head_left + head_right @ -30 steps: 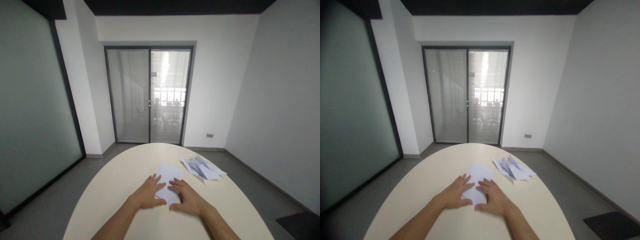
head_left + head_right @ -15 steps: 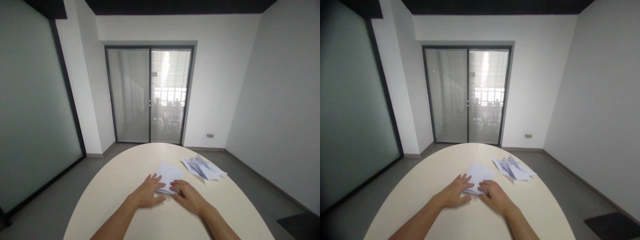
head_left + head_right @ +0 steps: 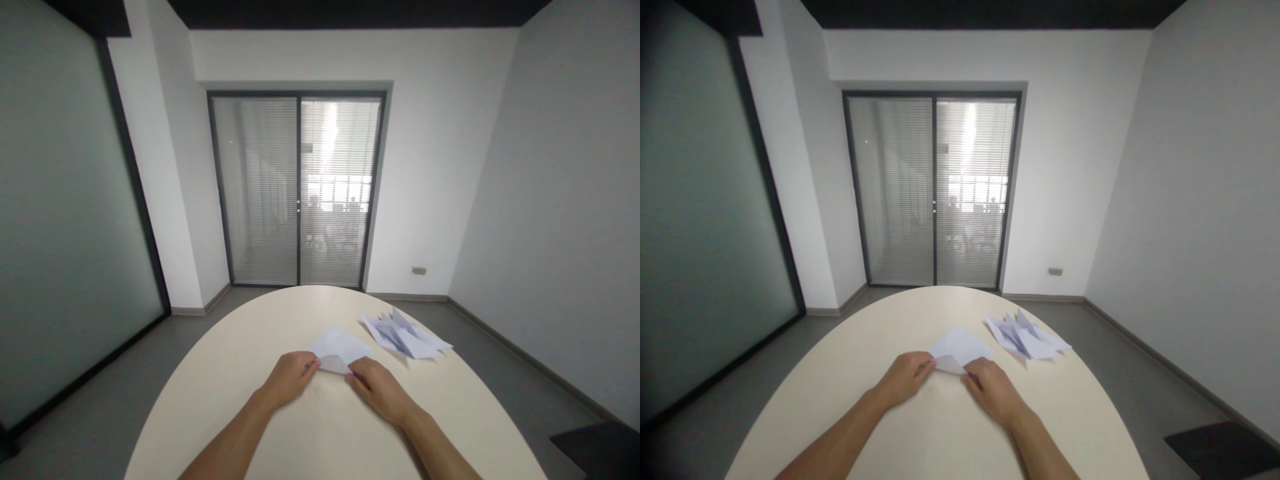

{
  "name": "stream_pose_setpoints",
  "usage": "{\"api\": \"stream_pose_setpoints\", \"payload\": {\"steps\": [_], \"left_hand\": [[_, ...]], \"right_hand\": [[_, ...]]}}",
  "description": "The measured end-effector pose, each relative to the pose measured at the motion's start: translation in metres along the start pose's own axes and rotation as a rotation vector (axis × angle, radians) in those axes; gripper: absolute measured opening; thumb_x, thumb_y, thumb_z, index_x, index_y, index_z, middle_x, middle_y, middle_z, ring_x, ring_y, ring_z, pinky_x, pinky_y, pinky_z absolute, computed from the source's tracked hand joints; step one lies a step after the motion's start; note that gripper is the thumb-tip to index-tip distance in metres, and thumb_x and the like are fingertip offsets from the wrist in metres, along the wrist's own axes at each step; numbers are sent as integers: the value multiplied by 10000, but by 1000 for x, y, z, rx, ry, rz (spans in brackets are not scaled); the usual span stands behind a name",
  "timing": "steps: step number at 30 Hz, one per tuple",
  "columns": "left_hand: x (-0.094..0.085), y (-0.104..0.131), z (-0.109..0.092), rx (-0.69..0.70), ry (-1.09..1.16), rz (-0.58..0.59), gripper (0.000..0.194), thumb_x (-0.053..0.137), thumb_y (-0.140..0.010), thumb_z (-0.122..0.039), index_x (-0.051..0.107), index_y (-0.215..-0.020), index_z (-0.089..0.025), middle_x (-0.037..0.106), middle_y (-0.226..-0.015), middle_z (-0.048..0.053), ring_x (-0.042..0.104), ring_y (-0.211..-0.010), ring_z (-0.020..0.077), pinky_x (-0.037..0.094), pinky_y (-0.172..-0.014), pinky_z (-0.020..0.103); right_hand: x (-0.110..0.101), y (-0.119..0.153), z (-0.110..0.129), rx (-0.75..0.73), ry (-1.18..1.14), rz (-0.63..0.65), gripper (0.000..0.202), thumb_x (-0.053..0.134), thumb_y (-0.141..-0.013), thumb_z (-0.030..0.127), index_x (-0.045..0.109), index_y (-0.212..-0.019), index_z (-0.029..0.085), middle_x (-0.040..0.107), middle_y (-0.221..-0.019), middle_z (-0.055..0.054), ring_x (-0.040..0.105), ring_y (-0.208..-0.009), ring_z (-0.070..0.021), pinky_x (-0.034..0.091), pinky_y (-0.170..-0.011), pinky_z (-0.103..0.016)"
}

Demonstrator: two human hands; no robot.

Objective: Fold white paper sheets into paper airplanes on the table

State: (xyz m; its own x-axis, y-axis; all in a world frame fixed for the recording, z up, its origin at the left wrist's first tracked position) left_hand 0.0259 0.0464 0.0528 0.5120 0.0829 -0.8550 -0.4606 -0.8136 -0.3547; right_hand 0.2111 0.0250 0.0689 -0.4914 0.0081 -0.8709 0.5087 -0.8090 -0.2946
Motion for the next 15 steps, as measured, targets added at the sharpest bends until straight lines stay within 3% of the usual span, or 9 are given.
{"api": "stream_pose_setpoints", "payload": {"steps": [6,15], "left_hand": [[-2,0,2,-3,47,-50,280,429,-984,-357,668,-910,-231,703,-866,7,632,-804,171,420,-732,240],[-26,1,5,-86,149,-269,299,388,-990,-371,656,-988,-236,716,-905,21,651,-831,185,460,-763,266]], "right_hand": [[-1,-2,-16,75,-21,-59,374,348,-983,426,658,-1072,236,714,-1010,-62,636,-966,-224,449,-860,-325],[-7,-3,-25,96,-59,-204,420,356,-961,490,671,-1046,226,714,-1067,-87,645,-998,-233,468,-897,-339]]}}
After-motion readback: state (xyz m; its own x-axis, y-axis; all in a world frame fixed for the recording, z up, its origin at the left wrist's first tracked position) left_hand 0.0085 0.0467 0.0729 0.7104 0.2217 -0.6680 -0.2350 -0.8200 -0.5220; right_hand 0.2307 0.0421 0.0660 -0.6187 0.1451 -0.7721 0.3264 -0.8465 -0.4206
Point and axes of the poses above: each hand's wrist, its own y-axis away from the middle knuckle, its own x-axis out of the palm, z = x × y, the point moved 7 cm from there along -y, towards the middle knuckle
